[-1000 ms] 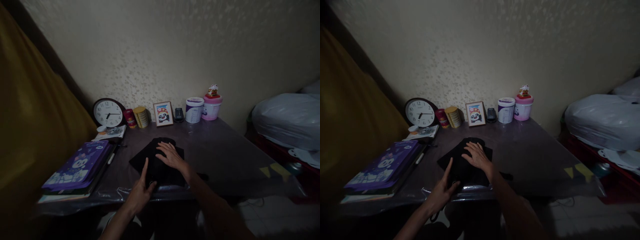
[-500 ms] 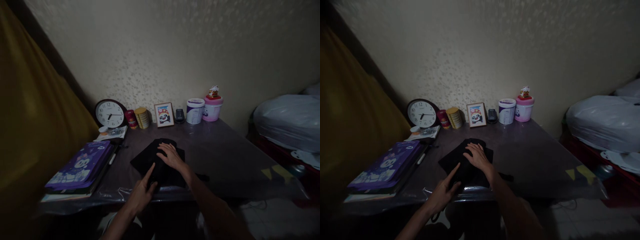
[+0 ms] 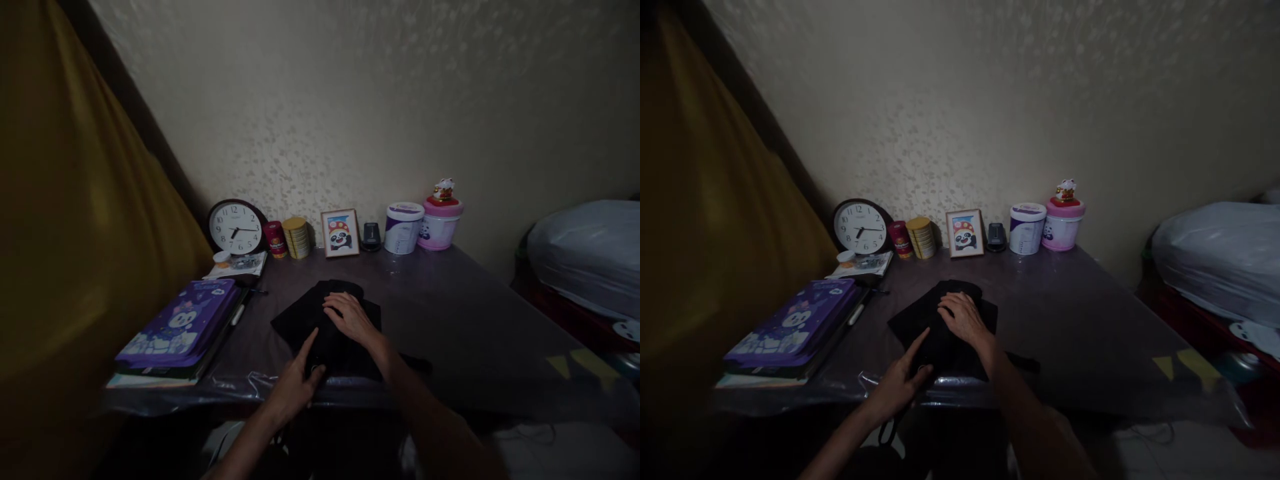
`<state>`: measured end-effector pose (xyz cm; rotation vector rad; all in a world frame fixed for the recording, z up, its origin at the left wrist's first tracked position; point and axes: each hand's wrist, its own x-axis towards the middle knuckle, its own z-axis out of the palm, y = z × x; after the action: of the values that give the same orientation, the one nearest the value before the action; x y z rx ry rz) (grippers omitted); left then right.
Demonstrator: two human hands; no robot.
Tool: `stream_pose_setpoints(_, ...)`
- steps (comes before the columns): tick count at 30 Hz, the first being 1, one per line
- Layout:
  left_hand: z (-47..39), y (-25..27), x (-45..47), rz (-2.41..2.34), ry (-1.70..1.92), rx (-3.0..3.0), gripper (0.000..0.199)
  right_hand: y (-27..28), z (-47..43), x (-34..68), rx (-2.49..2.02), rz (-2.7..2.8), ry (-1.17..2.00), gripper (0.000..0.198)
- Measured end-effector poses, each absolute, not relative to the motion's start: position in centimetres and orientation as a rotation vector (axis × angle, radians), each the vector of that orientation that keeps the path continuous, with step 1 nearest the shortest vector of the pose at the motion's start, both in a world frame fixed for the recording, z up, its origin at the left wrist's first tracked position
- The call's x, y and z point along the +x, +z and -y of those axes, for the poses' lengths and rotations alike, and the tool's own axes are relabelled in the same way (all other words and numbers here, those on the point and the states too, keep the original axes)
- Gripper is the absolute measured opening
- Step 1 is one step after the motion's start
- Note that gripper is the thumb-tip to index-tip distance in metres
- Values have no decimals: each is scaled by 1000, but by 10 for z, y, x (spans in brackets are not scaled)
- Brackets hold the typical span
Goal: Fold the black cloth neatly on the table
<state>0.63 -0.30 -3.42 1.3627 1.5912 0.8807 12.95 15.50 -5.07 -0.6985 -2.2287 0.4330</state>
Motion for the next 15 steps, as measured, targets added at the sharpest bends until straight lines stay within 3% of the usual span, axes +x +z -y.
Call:
stream_pose_setpoints(7, 1, -38, 6, -1510, 1014, 1237, 72, -59, -191, 157, -917, 1776, 597, 20)
stream_pose_setpoints(15, 4, -22, 4, -1546, 1130, 1303, 69, -72, -224, 200, -1257, 1679, 829, 16)
